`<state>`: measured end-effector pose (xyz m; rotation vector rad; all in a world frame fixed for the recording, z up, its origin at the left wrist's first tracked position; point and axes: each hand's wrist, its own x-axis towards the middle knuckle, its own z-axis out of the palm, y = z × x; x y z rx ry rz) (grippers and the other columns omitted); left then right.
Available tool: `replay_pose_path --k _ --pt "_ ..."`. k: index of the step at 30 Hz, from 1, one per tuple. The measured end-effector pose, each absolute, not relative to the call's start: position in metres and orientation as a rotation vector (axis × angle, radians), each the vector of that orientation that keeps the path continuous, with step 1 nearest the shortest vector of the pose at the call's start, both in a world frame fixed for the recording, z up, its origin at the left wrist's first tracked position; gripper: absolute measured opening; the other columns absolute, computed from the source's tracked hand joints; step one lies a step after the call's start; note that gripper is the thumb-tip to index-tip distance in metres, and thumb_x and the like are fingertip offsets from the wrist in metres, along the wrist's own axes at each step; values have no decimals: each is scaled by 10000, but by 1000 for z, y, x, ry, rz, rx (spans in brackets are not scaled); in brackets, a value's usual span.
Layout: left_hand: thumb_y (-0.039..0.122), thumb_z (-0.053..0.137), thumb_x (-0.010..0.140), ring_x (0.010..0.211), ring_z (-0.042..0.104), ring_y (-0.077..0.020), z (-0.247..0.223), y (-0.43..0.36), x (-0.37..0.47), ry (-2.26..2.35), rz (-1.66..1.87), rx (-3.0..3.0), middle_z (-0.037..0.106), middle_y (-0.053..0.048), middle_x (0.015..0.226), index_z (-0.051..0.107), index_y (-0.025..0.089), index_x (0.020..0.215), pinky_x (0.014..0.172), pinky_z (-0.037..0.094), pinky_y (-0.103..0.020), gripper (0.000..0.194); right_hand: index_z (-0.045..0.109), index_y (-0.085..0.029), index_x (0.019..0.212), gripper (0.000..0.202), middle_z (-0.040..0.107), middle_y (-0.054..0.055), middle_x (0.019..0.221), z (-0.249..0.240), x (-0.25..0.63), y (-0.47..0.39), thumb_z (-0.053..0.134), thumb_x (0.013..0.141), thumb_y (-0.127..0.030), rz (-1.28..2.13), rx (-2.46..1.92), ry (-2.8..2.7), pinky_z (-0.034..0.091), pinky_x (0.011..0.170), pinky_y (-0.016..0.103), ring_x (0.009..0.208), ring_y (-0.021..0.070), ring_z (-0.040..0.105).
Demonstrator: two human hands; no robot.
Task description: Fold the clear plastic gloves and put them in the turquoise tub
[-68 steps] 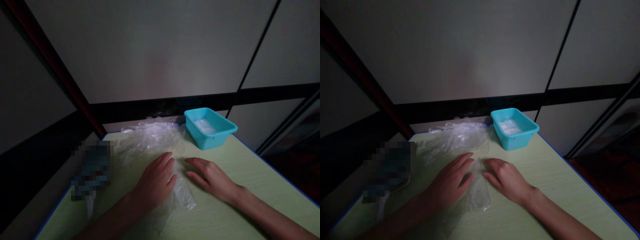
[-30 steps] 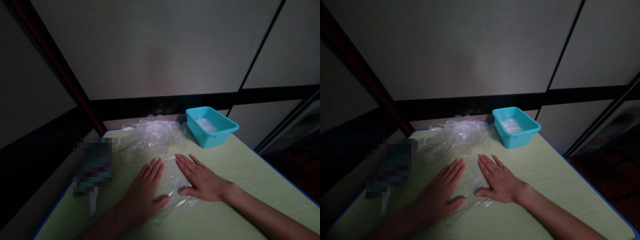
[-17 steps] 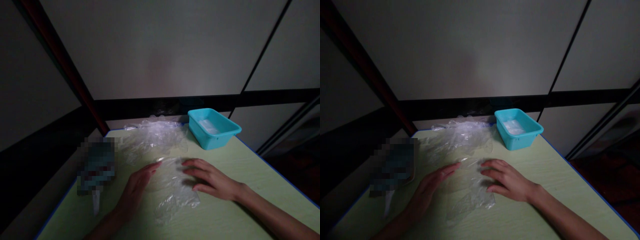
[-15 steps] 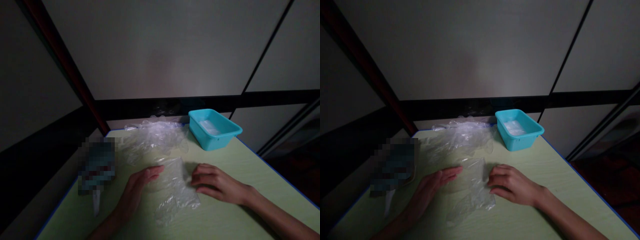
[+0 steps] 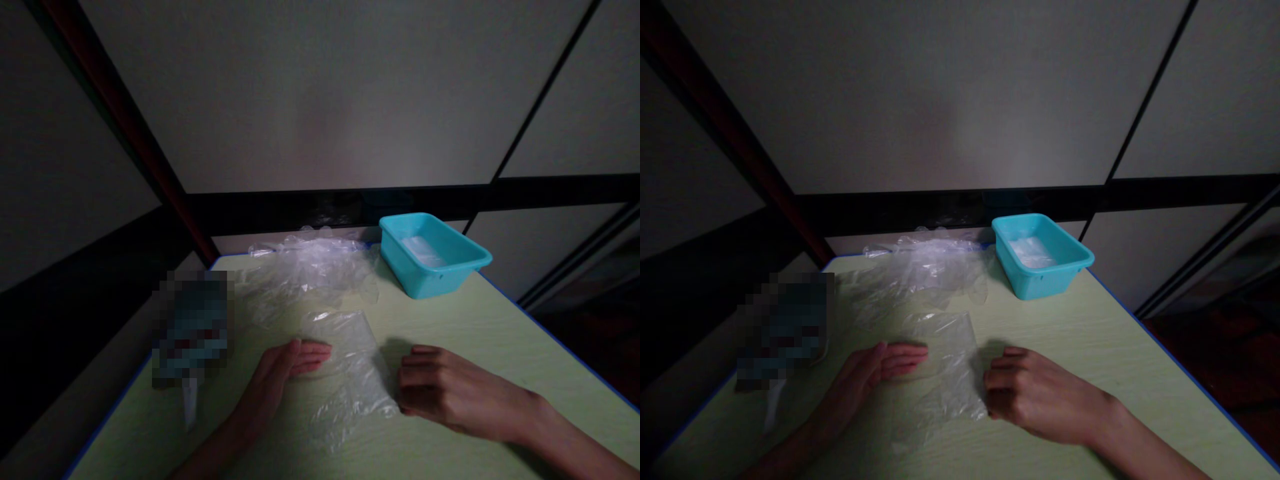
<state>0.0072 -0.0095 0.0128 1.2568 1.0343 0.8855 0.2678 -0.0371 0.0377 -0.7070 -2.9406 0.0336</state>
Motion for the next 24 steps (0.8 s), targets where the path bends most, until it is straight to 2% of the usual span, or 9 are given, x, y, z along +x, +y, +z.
replay_pose_path --k 7,15,24 --pt "575 418 800 911 630 -267 11 -9 7 1080 871 1296 694 -111 925 684 122 837 857 458 -405 527 535 -166 660 240 544 7 688 34 265 -43 458 886 -141 -121 -703 -2950 307 586 334 669 146 467" --pt "547 425 812 920 626 -257 12 -10 7 1084 863 1298 694 -107 922 681 121 835 871 452 -395 498 518 -163 650 244 540 3 673 32 262 -45 448 881 -133 -155 -670 -2928 308 559 326 632 141 466" --pt "557 451 790 891 636 -256 12 -8 8 1088 870 1289 698 -107 896 684 121 809 850 466 -390 495 551 -161 753 339 590 53 778 33 263 -42 263 930 -140 -146 -623 -2860 371 587 316 608 144 474"
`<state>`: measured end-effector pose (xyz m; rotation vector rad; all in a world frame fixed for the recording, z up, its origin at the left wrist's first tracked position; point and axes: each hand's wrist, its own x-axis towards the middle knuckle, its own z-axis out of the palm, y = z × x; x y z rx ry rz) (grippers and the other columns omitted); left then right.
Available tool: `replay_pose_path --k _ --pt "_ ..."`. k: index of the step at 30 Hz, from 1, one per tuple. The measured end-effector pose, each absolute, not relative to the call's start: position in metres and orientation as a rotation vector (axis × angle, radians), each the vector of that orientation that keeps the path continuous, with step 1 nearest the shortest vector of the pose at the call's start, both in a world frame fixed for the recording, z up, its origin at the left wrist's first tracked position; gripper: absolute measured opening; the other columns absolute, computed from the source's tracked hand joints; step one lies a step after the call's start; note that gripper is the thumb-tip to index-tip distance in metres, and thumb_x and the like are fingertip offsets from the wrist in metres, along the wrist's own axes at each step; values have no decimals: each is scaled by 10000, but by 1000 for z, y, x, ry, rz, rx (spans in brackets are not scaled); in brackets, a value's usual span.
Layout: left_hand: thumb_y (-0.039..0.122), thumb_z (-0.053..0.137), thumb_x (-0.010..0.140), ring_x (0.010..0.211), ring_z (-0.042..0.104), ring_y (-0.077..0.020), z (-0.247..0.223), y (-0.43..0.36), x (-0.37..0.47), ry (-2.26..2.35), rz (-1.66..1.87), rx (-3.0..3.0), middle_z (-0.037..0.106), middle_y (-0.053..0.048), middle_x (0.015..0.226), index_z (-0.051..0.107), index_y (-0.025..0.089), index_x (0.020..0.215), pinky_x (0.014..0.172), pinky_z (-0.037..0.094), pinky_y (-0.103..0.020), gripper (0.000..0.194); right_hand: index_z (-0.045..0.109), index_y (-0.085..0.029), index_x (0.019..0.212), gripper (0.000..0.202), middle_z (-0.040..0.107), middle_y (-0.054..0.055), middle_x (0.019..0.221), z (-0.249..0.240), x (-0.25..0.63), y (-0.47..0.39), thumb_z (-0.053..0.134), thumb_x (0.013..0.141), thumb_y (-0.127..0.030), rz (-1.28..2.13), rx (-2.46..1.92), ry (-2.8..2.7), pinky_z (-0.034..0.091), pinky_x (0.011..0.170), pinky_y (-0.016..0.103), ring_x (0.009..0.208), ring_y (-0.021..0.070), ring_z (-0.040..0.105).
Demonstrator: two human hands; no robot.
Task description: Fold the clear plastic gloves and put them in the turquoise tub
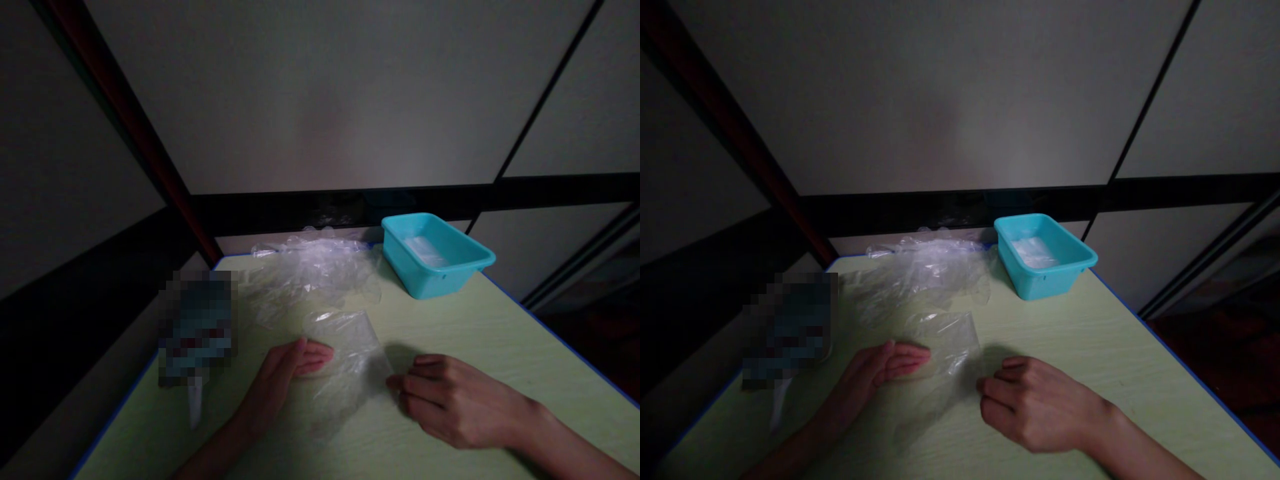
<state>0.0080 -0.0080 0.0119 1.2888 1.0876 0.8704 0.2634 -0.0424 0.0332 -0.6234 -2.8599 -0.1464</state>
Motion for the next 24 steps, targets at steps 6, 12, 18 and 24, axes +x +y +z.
replay_pose_path --k 6,12,18,24 --pt "540 442 803 907 631 -256 11 -8 8 1087 873 1282 697 -105 910 683 121 822 865 454 -395 483 554 -155 830 306 607 52 895 32 263 -38 270 943 -174 -97 -584 -2901 383 608 304 683 150 493" --pt "530 428 818 903 632 -249 9 -8 7 1068 859 1300 695 -105 914 678 119 833 855 461 -380 481 571 -153 929 240 624 37 915 26 265 -33 332 935 -170 -161 -639 -2853 419 586 298 722 156 530" --pt "540 428 814 904 630 -255 11 -8 7 1066 864 1299 694 -115 911 677 111 827 854 460 -382 496 602 -113 914 267 580 84 1157 18 263 -23 344 933 -180 -110 -685 -2751 475 834 332 1057 205 516" --pt "565 437 797 878 638 -249 7 -6 7 1050 864 1297 698 -112 885 677 116 816 827 471 -364 509 596 -105 984 296 602 93 1129 14 263 -17 312 938 -172 -16 -717 -2770 472 877 328 1048 193 546"
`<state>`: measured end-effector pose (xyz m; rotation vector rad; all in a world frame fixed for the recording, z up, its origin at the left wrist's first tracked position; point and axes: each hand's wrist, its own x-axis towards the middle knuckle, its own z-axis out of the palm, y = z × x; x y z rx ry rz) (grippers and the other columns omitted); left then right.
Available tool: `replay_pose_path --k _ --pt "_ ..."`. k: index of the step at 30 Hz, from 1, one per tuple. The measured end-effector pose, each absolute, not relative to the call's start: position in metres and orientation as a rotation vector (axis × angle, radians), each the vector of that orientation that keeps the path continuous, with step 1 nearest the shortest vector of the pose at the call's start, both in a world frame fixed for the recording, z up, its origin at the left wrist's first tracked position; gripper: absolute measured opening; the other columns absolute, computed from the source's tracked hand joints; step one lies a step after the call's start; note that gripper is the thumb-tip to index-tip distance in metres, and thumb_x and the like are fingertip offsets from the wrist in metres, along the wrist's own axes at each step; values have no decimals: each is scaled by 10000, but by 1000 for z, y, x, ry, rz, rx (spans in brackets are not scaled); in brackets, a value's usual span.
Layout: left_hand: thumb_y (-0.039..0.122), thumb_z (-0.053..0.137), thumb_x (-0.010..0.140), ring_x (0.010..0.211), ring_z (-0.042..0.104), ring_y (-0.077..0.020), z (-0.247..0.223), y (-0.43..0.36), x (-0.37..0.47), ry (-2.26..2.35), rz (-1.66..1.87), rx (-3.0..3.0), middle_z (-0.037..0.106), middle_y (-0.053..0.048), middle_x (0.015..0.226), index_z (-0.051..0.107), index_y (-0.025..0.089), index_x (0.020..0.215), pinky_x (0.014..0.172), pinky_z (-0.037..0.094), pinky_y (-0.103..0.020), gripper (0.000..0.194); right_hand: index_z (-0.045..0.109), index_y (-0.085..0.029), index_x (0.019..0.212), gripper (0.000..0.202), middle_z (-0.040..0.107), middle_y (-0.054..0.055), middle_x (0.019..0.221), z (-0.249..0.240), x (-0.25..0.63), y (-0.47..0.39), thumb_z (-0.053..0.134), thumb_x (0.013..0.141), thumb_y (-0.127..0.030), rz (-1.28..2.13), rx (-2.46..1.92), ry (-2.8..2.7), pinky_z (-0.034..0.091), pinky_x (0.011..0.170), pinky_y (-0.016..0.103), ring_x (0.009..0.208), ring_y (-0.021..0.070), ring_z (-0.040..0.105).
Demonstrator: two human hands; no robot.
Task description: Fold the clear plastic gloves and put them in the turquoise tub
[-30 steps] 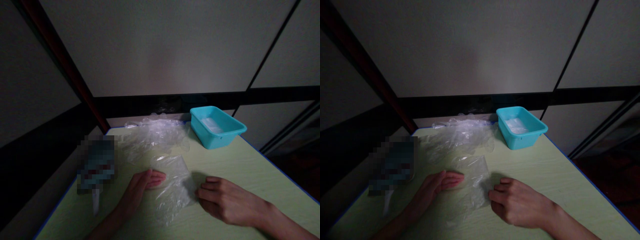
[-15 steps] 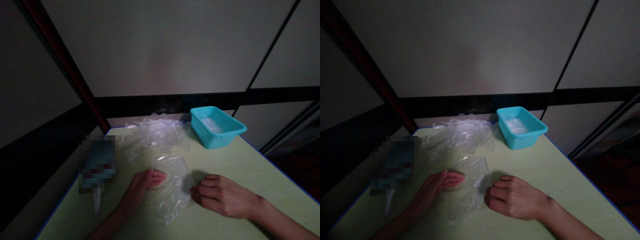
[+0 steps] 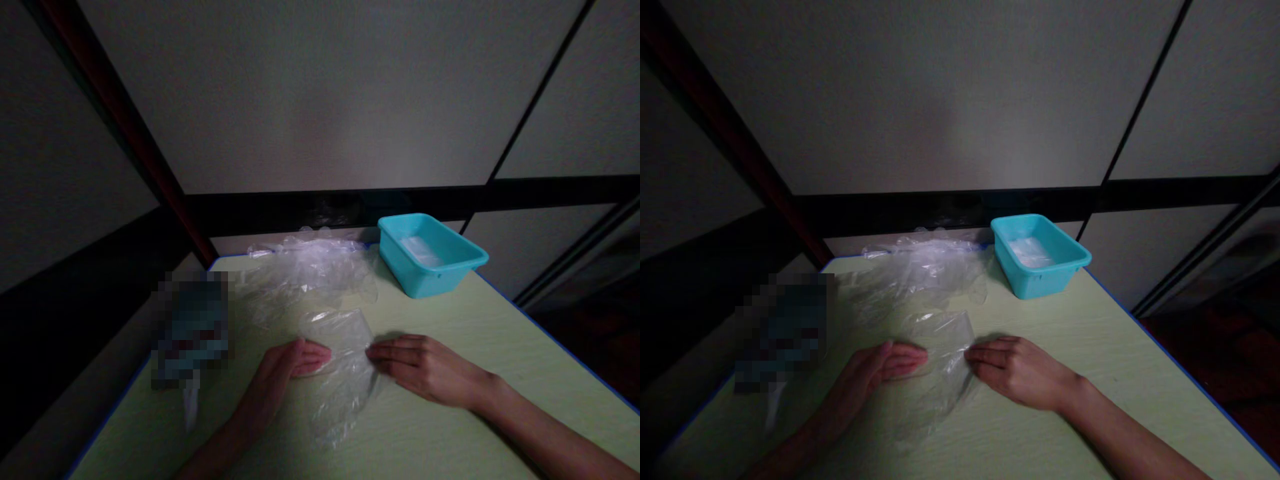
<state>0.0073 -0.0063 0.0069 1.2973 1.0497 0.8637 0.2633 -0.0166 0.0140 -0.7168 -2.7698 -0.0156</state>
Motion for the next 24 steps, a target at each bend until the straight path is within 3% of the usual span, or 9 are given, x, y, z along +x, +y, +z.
replay_pose_path --k 6,10,17,24 --pt "522 412 806 661 653 -208 8 -7 7 1145 933 1419 690 -99 706 639 118 721 608 496 -290 472 519 -97 1134 344 609 114 1102 19 266 -16 251 947 -207 224 -767 -2696 456 887 318 1026 184 558" --pt "461 390 825 569 627 -188 8 -6 2 1262 999 1548 661 -69 623 601 138 698 430 410 -233 406 502 -129 1151 332 605 108 1100 19 267 -16 260 945 -227 324 -815 -2672 438 894 313 1028 179 554" --pt "363 369 856 529 615 -165 9 -3 -3 1366 1091 1742 619 -2 526 566 162 647 592 426 -261 351 494 -131 1147 324 609 115 1061 17 266 -14 262 943 -226 419 -862 -2672 439 855 323 992 191 562" --pt "370 370 844 439 581 -160 11 -4 -4 1416 1119 1782 581 11 459 543 166 614 526 403 -254 352 501 -171 1131 302 610 102 1040 18 267 -15 275 943 -241 498 -900 -2630 425 849 322 982 188 556"
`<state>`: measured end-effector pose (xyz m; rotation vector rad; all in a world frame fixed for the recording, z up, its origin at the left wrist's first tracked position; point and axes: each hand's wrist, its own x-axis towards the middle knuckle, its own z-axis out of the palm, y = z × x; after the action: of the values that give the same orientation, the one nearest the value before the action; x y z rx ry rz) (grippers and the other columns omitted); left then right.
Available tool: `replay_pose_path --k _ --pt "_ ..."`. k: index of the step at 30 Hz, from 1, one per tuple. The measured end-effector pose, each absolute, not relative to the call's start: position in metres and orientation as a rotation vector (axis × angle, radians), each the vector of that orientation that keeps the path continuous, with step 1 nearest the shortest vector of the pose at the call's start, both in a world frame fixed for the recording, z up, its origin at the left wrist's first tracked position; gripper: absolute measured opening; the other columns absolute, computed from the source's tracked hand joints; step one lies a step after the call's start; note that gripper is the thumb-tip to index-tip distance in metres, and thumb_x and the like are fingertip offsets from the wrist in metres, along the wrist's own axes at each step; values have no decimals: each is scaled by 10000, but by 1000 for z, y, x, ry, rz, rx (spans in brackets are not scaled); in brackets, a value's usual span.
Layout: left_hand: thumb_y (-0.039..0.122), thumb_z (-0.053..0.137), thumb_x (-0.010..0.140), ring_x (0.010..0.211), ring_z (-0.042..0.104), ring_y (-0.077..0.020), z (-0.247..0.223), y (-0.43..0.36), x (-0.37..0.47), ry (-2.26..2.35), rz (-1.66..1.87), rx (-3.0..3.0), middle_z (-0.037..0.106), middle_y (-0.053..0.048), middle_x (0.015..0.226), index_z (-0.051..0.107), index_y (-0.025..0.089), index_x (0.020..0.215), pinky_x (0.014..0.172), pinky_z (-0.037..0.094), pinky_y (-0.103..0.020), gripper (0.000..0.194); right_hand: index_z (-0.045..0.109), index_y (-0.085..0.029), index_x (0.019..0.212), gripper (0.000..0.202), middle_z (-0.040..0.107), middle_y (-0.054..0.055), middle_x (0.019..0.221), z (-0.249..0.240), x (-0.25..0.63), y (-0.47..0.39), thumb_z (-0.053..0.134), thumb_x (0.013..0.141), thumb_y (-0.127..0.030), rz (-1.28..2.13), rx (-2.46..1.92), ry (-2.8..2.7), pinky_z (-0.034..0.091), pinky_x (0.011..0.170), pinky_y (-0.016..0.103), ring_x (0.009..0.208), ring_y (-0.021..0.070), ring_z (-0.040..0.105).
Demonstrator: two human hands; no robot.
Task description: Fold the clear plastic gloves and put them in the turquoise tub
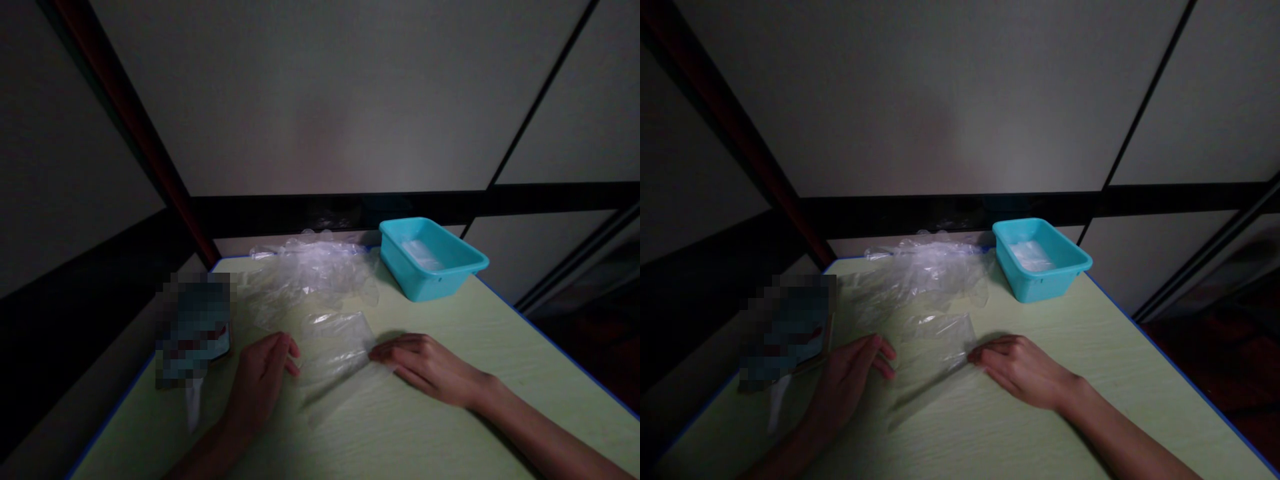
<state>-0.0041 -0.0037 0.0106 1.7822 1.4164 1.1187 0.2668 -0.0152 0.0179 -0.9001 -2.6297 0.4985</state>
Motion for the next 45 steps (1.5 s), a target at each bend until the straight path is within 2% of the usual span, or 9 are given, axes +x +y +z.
replay_pose_path --k 4,8,15,22,28,32,38,42,45 --pt "375 364 836 430 577 -162 11 -3 -5 1433 1131 1788 573 7 449 535 169 593 510 403 -254 361 524 -187 1089 274 618 81 988 18 266 -15 302 941 -248 583 -954 -2558 428 798 290 912 175 573" --pt "385 380 820 427 581 -164 10 -1 -5 1419 1123 1710 568 10 445 531 170 586 502 405 -252 352 561 -182 906 258 598 40 798 21 263 -7 327 935 -287 681 -1079 -2462 403 649 246 720 146 564" --pt "390 383 802 409 578 -155 9 4 -4 1400 1143 1631 566 10 490 532 166 564 486 417 -251 359 475 -162 685 266 361 -44 559 29 257 23 415 880 -332 1048 -1127 -2235 270 463 206 510 89 345" --pt "411 392 796 412 583 -159 10 5 -4 1402 1133 1600 574 2 503 531 164 548 475 430 -253 377 434 -159 676 260 424 -29 559 13 245 35 395 854 -345 1150 -1177 -2014 277 419 188 481 79 375" --pt "401 417 788 405 585 -158 13 4 -3 1393 1138 1565 583 4 511 536 166 556 464 434 -254 351 433 -166 793 67 555 -13 550 3 238 34 433 799 -232 1123 -1232 -1897 333 419 185 447 93 478" --pt "393 411 788 407 583 -158 12 3 -2 1399 1130 1561 582 2 503 535 168 550 478 434 -256 351 447 -166 808 55 534 -25 534 -1 235 34 460 755 -174 971 -1319 -1859 330 413 192 446 103 485" --pt "378 379 804 413 572 -158 14 3 -3 1391 1108 1611 561 8 476 526 170 559 493 428 -257 353 479 -165 860 176 510 -27 591 2 231 29 493 695 -105 730 -1362 -1902 354 484 225 520 121 469" --pt "315 413 798 429 513 -142 13 2 -3 1463 1064 1843 505 30 460 529 180 605 443 381 -226 262 471 -162 1028 357 556 58 908 4 233 26 501 682 -79 601 -1305 -1993 424 714 312 805 184 520" --pt "221 505 736 517 515 -136 9 -3 -2 1467 1072 2180 565 7 642 534 190 697 490 411 -226 58 438 -159 1105 408 520 94 1061 4 236 25 477 708 -69 538 -1249 -2103 387 863 376 997 220 471"
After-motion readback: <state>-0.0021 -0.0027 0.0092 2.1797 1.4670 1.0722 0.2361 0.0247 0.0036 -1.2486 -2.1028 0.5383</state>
